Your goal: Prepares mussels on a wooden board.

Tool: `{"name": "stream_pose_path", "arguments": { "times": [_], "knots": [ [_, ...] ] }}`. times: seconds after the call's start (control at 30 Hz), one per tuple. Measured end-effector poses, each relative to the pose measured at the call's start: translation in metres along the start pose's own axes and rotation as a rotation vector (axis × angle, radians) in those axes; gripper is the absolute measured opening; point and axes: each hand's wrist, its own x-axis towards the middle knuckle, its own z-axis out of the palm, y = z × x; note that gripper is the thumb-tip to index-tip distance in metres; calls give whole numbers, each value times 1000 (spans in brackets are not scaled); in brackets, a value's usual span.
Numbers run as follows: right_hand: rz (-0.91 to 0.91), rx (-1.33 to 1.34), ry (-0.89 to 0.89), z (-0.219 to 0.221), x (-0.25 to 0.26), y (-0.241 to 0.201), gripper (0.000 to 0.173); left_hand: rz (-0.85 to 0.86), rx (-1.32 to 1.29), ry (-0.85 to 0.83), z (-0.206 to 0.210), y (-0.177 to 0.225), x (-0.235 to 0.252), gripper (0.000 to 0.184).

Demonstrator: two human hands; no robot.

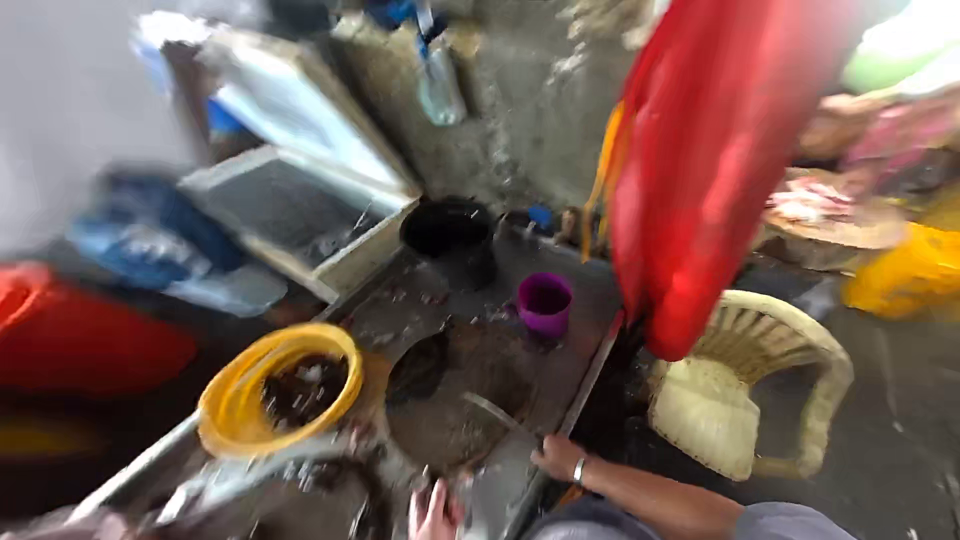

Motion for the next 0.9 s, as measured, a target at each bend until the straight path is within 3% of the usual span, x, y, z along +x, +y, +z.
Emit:
{"name": "stream_pose_path", "arguments": {
  "times": [0.17, 0.37, 0.53, 0.67, 0.77, 0.9],
  "knots": [
    [-8, -107, -22, -20, -25, -42, 54, 51, 265, 22, -3, 18, -1, 34],
    [-327, -247, -5, -4, -35, -77, 45, -41, 188, 17, -23, 3, 7, 38],
    [-463, -361, -66, 7, -43, -93, 41, 5, 724, 75, -23, 16, 0, 38],
    [-384, -389, -111, 8, -32, -90, 44, 62, 1064, 45, -22, 9, 11, 38],
    [-297, -414, -124, 6, -21, -78, 45, 83, 1073, 75, -21, -8, 25, 34],
    [-288, -396, -148, -3, -27, -77, 47, 8, 1073, 104, -14, -1, 33, 35]
  ]
}}
